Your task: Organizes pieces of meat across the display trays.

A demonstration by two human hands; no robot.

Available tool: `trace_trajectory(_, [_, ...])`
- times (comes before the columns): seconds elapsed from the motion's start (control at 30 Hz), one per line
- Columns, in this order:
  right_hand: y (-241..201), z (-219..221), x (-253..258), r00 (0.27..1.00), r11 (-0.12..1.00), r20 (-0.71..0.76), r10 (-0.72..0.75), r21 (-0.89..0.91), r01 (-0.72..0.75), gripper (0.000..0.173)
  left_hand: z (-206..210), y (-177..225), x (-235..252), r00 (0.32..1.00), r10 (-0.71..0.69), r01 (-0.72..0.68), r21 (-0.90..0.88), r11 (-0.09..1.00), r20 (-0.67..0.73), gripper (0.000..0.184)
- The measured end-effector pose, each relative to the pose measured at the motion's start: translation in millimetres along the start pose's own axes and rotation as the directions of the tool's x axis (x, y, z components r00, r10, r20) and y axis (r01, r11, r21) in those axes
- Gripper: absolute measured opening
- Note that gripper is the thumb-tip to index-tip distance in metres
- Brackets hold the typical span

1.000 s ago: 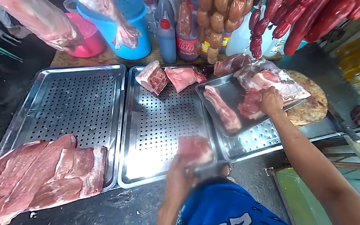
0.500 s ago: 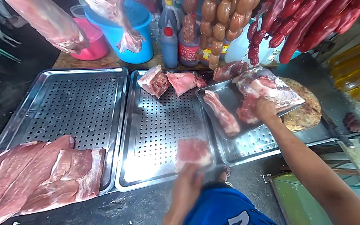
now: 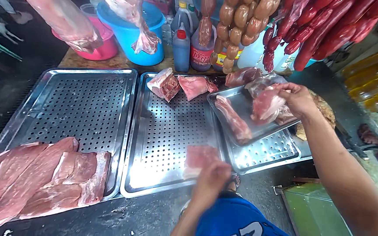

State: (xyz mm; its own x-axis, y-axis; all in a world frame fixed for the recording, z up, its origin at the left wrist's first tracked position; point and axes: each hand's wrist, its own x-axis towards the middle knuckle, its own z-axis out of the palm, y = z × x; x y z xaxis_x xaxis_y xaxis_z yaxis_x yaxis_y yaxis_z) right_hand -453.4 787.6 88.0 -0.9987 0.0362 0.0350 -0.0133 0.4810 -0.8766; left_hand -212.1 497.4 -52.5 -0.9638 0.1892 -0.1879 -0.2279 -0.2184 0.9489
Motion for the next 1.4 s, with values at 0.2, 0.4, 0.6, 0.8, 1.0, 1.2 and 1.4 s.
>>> trace_trajectory(0.2, [-63,47,-70,0.965,0.934,0.055,-0.257,0.270,0.233,0.014,13,41,55,0.975,0.006,0.118,-0.546,0.829,0.220,0.063])
trace_trajectory(0.4, [-13,160,-138,0.975,0.951,0.095,-0.200,0.259,0.169,0.017,-42,42,55,0.958,-0.108,0.018,-0.322,0.946,-0.265,0.044])
trace_trajectory(0.6, [98,216,-179,0.908,0.982,0.388,0.156,0.041,-0.186,0.023,-91,-31,28,0.920,-0.118,0.306,0.495,0.813,-0.374,0.045])
trace_trajectory(0.8, [113,215,-188,0.860,0.958,0.423,0.287,-0.124,-0.258,0.021,-78,-36,20,0.883,-0.102,0.389,0.590,0.707,-0.459,0.032])
trace_trajectory(1.0, [114,215,-183,0.911,0.974,0.381,0.159,-0.211,-0.082,0.020,-75,-39,21,0.889,-0.057,0.381,0.663,0.645,-0.455,0.031])
trace_trajectory(1.2, [118,201,-189,0.892,0.864,0.451,0.030,-0.460,0.203,0.030,-76,-45,13,0.879,0.089,0.357,0.769,0.530,-0.469,0.034])
trace_trajectory(1.4, [63,114,-155,0.948,0.856,0.251,-0.194,-0.429,0.289,0.026,-93,-45,26,0.874,0.057,0.332,0.678,0.656,-0.483,0.040])
